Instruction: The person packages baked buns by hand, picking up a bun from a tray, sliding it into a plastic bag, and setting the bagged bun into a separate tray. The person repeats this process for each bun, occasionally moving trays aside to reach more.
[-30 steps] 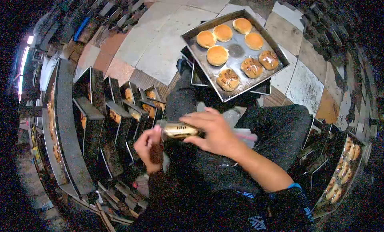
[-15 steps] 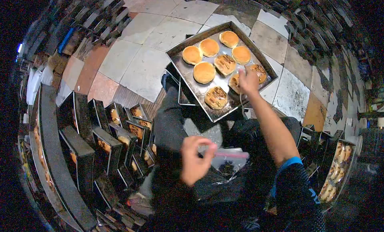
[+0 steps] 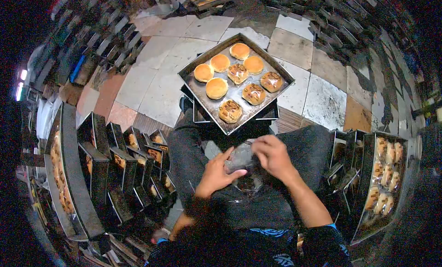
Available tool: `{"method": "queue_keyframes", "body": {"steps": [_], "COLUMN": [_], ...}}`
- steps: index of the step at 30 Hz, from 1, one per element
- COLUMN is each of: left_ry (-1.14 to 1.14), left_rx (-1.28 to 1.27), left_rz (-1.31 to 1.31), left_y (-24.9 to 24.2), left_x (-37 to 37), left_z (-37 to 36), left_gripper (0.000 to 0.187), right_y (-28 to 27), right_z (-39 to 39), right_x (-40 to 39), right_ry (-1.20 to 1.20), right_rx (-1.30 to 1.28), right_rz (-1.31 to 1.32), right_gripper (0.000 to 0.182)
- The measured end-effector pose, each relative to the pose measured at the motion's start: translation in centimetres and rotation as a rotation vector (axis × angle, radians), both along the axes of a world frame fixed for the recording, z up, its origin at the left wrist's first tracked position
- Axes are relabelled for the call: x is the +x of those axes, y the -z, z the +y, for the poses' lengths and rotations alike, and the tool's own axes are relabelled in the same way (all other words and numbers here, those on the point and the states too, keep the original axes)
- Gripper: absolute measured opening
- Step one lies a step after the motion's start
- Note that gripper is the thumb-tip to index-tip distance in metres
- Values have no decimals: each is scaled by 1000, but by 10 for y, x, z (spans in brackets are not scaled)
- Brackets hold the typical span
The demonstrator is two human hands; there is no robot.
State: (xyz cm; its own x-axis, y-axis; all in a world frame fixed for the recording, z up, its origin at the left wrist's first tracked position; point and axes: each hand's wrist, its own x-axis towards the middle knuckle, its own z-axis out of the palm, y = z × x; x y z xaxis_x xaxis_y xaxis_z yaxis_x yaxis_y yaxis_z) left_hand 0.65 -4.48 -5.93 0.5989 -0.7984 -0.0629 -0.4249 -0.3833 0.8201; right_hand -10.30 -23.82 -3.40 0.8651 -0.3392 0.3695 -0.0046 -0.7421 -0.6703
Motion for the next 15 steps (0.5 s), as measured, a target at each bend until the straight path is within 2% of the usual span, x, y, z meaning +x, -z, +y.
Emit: {"method": "queue_keyframes", "body": {"steps": [1,2,3,4,5,7,9,11,12,13,14,15], "left_ry": [27,-3,-166,-366,-574,-718,-866,-1079,-1058,-1036,-989,-1008], "left_rx": [32,-186,-255,-444,-630,-650,-685,-883,-990,-1102,-982,-983], "left_rz": [-30,87,522,786,1052,834,611,584,623,660,691,697], "left_y": [3,29,18,5,-1,7,11,17,30,43,53,53], "left_x": [7,14,17,22,27,45,64,83,90,95,97,99], "left_z": [3,5,4,-1,-6,1,17,36,45,54,68,66], "left_gripper": [38,32,24,19,14,13,13,11,7,5,10,10], "right_y": [-11,-27,-39,-40,-43,-51,-40,-15,9,7,38,71], "right_z": [-3,-5,-7,-6,2,19,12,-35,-54,-47,-52,-68], "right_x": [2,4,8,20,25,35,47,65,84,99,108,135], "right_ry": [111,247,380,328,329,280,229,-317,-286,-88,43,61], "right_rx": [138,276,414,424,424,322,345,1446,833,-106,-719,-601], "right_rz": [-60,-24,18,-200,-192,-149,-124,284,622,869,761,521], "right_gripper": [10,9,9,9,9,9,15,27,48,50,47,47]}}
